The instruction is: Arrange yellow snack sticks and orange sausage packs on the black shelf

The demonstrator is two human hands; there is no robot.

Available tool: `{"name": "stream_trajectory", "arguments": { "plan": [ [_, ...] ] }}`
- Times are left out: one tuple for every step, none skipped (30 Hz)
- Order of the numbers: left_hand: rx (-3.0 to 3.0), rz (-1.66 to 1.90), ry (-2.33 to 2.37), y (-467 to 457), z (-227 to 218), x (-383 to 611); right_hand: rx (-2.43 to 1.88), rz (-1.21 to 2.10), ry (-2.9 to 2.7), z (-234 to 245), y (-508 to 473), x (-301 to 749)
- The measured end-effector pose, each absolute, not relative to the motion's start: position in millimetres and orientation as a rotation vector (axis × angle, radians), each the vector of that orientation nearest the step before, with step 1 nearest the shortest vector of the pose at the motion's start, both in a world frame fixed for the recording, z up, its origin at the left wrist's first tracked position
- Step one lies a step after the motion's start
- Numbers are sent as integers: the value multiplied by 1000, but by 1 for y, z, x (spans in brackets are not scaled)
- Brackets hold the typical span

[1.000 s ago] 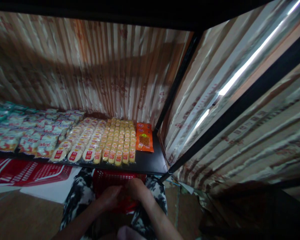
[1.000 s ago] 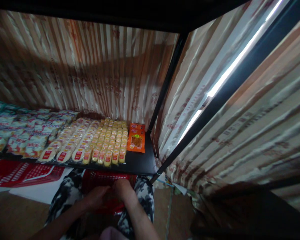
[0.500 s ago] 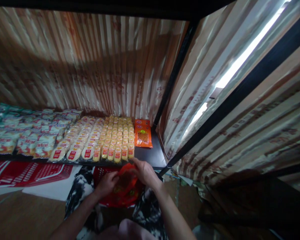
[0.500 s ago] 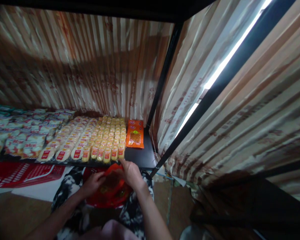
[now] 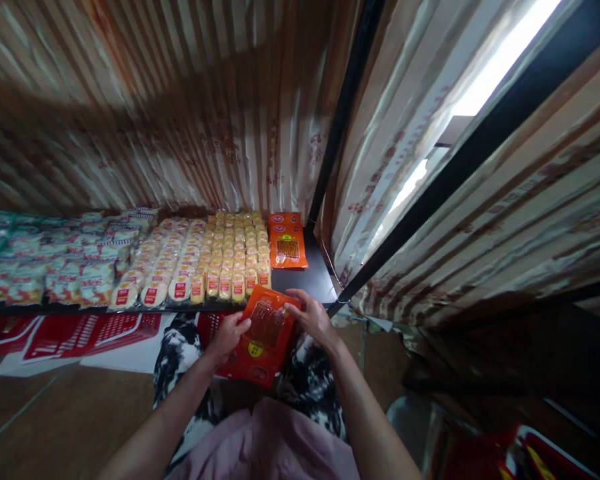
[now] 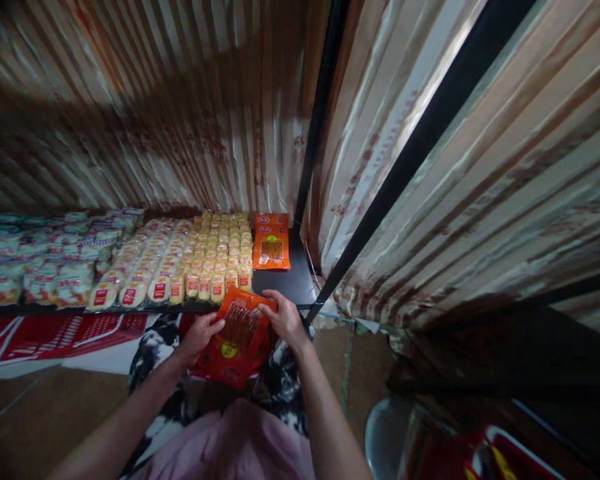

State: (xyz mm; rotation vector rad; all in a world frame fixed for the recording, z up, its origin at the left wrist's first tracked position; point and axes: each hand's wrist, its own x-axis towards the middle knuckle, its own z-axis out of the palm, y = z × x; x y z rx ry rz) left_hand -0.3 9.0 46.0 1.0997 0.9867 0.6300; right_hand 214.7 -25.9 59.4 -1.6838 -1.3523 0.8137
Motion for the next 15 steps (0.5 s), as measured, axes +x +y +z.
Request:
{"name": "stream_trajectory", "arguments": {
  "plan": [
    [1079,637,987,8,48,2,-1671,811,-1309,58,-26,215],
    [1068,649,986,8,48,4,-1664,804,-1254,58,-27,216],
    [1061,663,985,8,49,6,-1656,802,-1187,58,-27,215],
    [1056,678,984,8,48,8,-1646,814,-1112,58,-27,214],
    [1053,692,985,9,47,10,-1630,841,-1035,58,-28,213],
    [1049,706,990,9,46,11,-1597,885,-958,58,-28,211],
    [1043,717,999,10,45,12,-1541,943,-882,58,-29,209],
    [1036,726,1011,11,43,13,-1466,1008,-809,57,-29,208],
    [1028,734,1022,11,42,15,-1383,1068,-744,56,-30,206],
    [1021,742,1033,12,40,16,-1304,1116,-688,55,-30,205],
    [1015,748,1043,13,39,17,-1236,1155,-647,54,-31,203],
    [1010,752,1051,13,38,18,-1184,1186,-621,53,-31,203],
    [1004,754,1054,14,38,18,-1150,1210,-612,53,-32,202],
    [997,753,1053,14,38,19,-1126,1226,-615,52,-33,201],
    [987,750,1047,14,38,20,-1107,1240,-625,53,-35,201]
  ]
}}
